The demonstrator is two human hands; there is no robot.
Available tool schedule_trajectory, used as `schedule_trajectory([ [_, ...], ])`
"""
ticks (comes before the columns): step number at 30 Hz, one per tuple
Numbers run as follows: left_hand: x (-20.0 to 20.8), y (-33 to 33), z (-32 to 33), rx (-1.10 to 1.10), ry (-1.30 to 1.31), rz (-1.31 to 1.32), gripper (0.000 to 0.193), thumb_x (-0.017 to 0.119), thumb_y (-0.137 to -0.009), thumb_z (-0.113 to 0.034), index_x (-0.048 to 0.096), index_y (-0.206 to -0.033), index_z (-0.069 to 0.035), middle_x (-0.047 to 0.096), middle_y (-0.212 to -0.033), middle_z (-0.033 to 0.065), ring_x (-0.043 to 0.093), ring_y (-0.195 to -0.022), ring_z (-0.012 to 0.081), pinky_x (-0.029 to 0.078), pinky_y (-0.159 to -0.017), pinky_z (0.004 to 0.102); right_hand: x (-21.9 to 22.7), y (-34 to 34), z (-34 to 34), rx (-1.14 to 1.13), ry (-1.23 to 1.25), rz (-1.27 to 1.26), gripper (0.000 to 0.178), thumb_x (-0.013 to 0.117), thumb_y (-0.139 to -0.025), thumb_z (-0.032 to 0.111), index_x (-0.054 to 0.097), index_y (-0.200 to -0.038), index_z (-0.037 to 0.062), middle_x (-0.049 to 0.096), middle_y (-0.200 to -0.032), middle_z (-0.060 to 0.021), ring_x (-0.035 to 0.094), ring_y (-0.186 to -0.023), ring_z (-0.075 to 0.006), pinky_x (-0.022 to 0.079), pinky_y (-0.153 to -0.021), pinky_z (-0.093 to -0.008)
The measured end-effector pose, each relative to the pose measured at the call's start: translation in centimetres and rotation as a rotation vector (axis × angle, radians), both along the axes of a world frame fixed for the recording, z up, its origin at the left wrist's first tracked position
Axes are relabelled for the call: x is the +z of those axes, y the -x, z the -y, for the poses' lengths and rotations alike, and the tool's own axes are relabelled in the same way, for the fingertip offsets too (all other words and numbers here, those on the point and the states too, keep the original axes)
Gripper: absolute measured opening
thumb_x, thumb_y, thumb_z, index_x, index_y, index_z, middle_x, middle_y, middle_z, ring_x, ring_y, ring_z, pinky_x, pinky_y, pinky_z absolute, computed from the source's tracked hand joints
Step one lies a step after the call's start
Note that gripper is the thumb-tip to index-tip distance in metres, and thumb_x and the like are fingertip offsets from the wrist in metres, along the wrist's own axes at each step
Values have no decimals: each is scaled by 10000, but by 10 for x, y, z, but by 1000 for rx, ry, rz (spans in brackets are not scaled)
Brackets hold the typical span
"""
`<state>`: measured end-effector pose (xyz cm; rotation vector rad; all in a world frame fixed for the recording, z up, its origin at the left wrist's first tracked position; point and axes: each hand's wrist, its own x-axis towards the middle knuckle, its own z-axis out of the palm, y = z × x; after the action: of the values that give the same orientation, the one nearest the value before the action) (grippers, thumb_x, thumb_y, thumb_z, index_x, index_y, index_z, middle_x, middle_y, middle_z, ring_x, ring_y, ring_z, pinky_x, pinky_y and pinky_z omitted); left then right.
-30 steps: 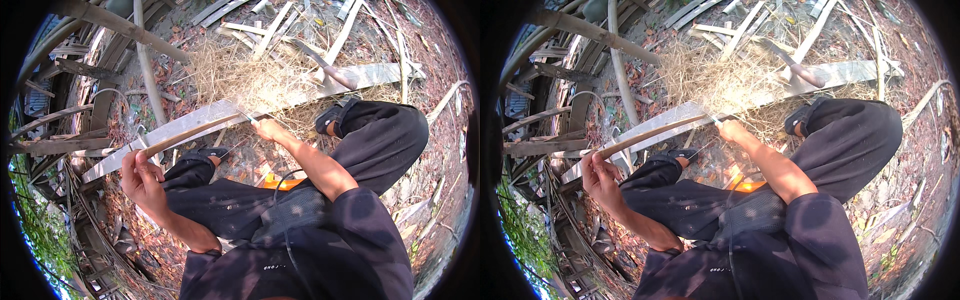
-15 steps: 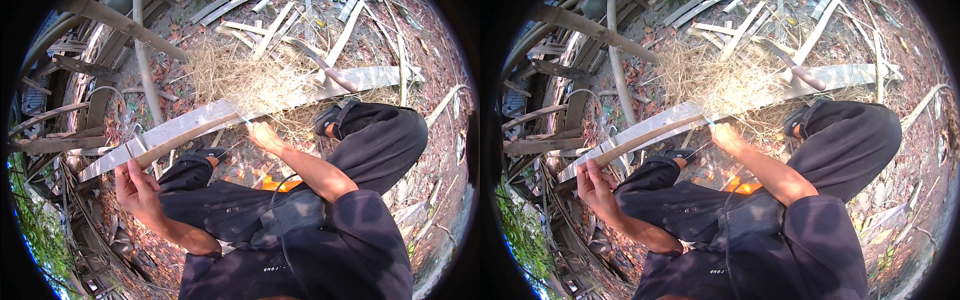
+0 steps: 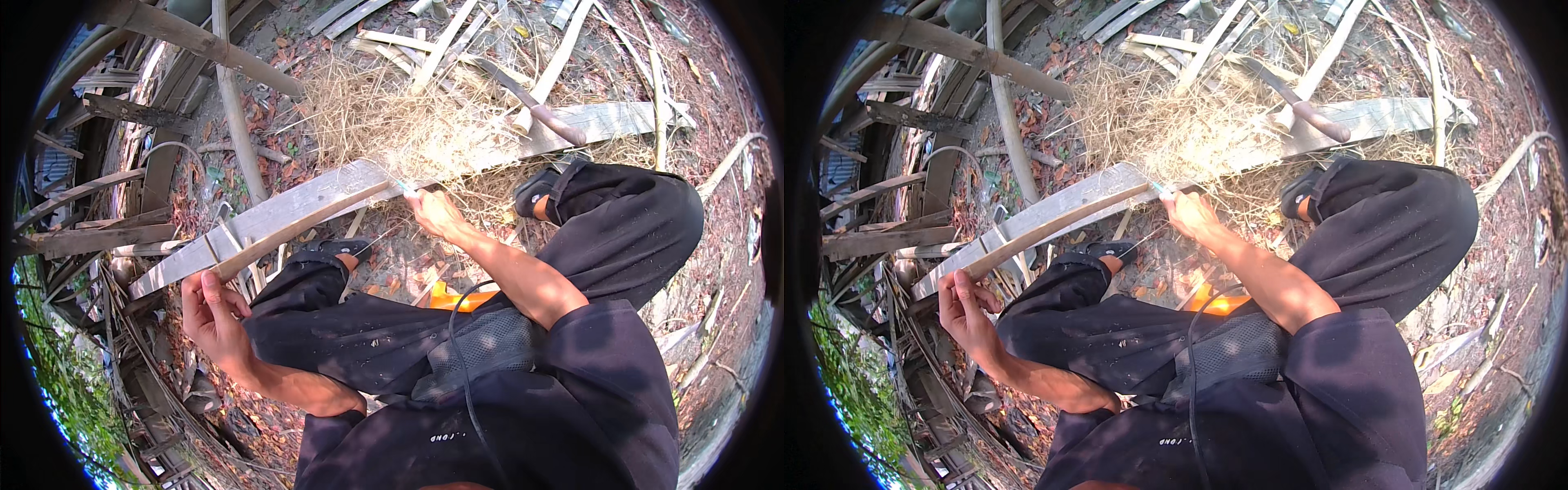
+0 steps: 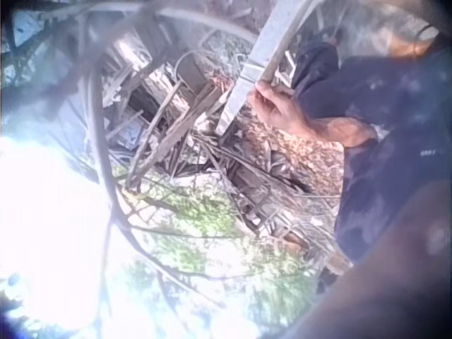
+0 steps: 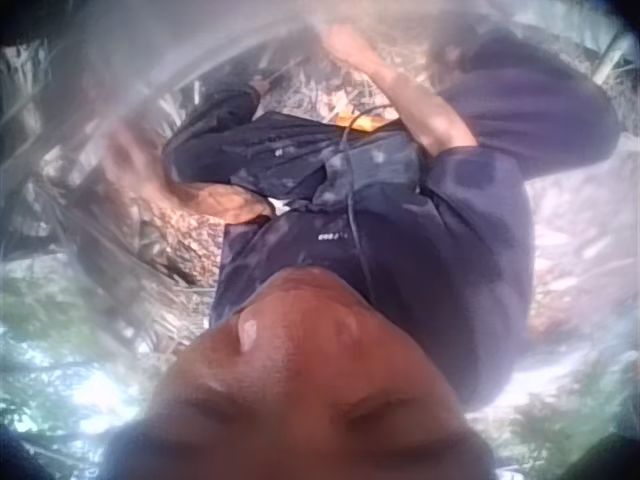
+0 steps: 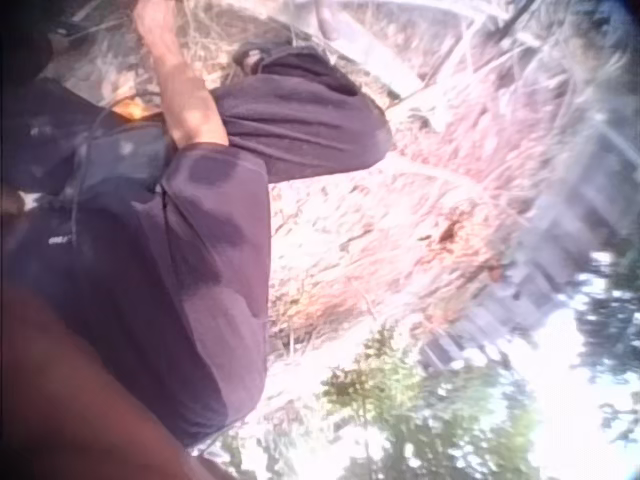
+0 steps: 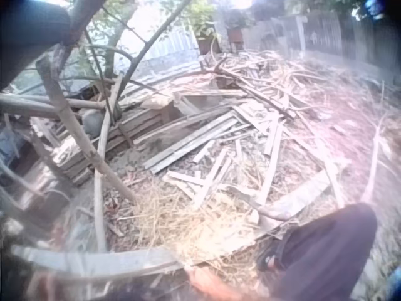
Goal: The person sits on the ground and uses a knife to sharpen a thin wooden stick, repeatedly scraping the blade along the wood to create a fine point. The person also picks up and uses a long metal file to further refine the stick's tip.
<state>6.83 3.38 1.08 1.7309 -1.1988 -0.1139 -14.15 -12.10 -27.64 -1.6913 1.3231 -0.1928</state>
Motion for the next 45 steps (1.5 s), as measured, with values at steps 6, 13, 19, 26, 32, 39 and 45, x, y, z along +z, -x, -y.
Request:
schedule_trajectory([
  [6, 1, -6, -9, -187, 2, -16, 168, 533, -990, -141, 560, -922, 11, 511, -618, 29, 455, -450, 72, 330, -427, 203, -34, 14, -19, 54, 233, -208, 466, 421, -971, 468, 595, -1026, 40, 662, -872, -230, 676, -850, -351, 522, -754, -460],
  [13, -3, -24, -25, 11, -61, -16, 221, 516, -1003, -180, 545, -883, 3, 485, -537, 25, 456, -457, 73, 325, -446, 201, -42, 9, -7, 37, 149, -163, 501, 390, -982, 469, 610, -1007, 21, 664, -895, -245, 655, -875, -410, 527, -786, -472],
  [19, -42, -11, -56, 171, 70, 5, 251, 497, -1016, -219, 539, -884, -10, 469, -584, 30, 426, -508, 75, 337, -521, 216, 10, 8, -4, 19, 30, 38, 530, 354, -996, 462, 625, -1017, 6, 644, -893, -300, 614, -895, -484, 486, -795, -529],
  [26, -46, 9, -71, 53, 86, 22, 224, 492, -1014, -197, 544, -988, 20, 468, -536, 43, 418, -449, 83, 323, -462, 222, -45, 7, -18, 58, 351, -104, 416, 443, -980, 420, 572, -1014, 26, 624, -770, -274, 621, -732, -459, 519, -660, -517],
  [32, -47, 28, -79, 71, 50, -59, 209, 488, -1014, -175, 543, -956, 17, 440, -503, 28, 361, -375, 48, 246, -381, 196, -67, 5, -7, 102, 320, -61, 431, 440, -985, 415, 592, -920, 16, 626, -824, -283, 645, -832, -426, 531, -713, -493],
  [39, -46, 27, -96, 162, -26, -76, 198, 488, -1010, -151, 551, -903, 2, 397, -488, -13, 332, -367, 23, 215, -369, 190, -33, 5, 0, 60, 194, 56, 542, 381, -990, 462, 621, -914, -18, 641, -791, -276, 632, -785, -457, 511, -744, -502],
  [45, -64, 17, -110, 212, 15, -88, 206, 480, -1010, -139, 554, -923, 33, 518, -624, 63, 355, -369, 33, 236, -365, 194, -21, -1, -9, 21, 170, -44, 550, 376, -981, 495, 616, -974, 0, 637, -841, -293, 625, -818, -469, 501, -732, -514],
])
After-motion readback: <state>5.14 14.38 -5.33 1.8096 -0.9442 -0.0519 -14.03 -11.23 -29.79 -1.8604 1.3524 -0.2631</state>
